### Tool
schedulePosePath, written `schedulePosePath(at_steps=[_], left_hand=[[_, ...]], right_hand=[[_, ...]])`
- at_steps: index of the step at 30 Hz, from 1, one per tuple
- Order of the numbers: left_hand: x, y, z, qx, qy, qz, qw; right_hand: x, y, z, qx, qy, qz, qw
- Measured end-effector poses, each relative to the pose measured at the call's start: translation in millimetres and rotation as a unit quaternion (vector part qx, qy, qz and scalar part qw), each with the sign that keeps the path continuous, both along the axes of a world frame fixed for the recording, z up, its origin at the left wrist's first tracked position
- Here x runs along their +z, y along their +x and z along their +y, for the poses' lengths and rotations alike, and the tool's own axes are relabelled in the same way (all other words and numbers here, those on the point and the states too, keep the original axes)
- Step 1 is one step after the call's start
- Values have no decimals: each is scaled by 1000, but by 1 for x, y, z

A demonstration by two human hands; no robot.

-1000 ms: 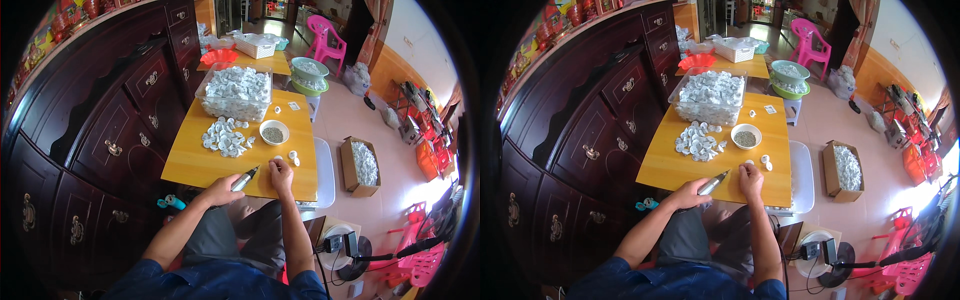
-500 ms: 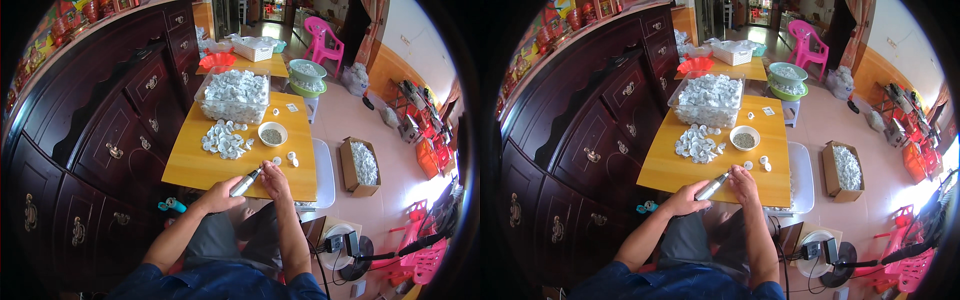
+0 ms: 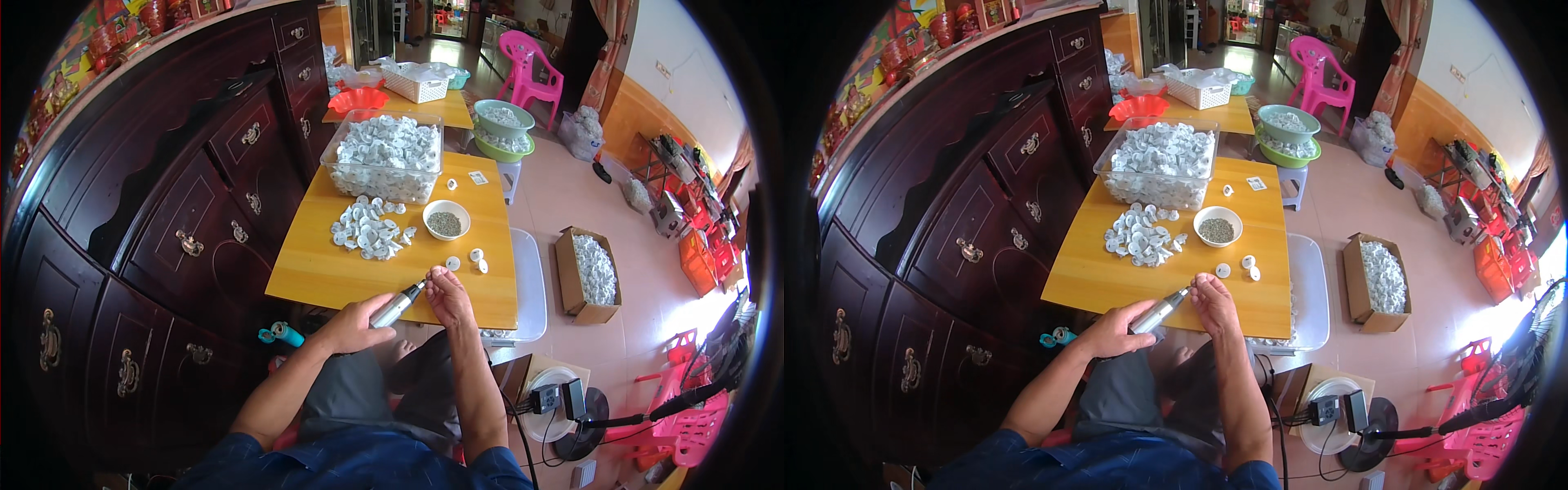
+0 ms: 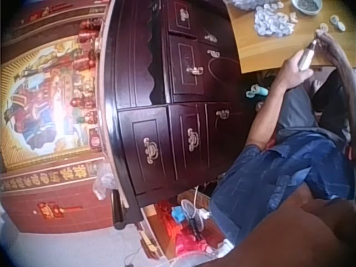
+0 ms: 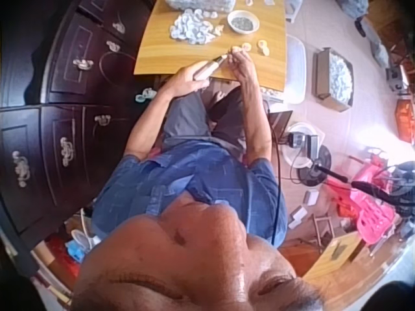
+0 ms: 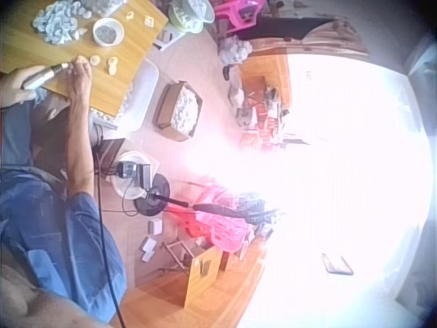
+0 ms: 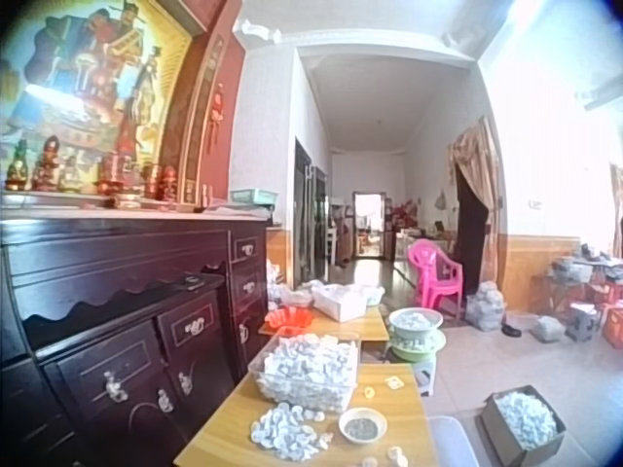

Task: The person is using a handheld power tool to assemble or finish small white plastic shoe components.

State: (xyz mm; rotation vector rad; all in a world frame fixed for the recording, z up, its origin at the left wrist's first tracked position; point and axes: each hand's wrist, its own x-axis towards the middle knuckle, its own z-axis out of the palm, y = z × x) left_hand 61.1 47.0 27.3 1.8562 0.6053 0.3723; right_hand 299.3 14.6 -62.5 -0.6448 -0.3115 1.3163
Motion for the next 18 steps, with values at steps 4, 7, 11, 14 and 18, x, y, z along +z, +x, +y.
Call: schedulePosePath(at_steps=[4,7,11,14,18], left_hand=[[0,-4,-3,1,-12,-19,1000],[-6,-7,-2,14,11,-22,1000],[-3,-10,-1,-1,32,6,999],[3,-16,2,-15,41,35,998],[8,-18,5,-46,22,83,995]], right_hand=[[-2,3,-1,5,-1,5,1000],[-2,1,-1,6,1,-27,1000],[1,9,-4,39,0,-93,995],[10,14,-7,76,3,-137,988],[16,27,-10,134,-1,-209,969]])
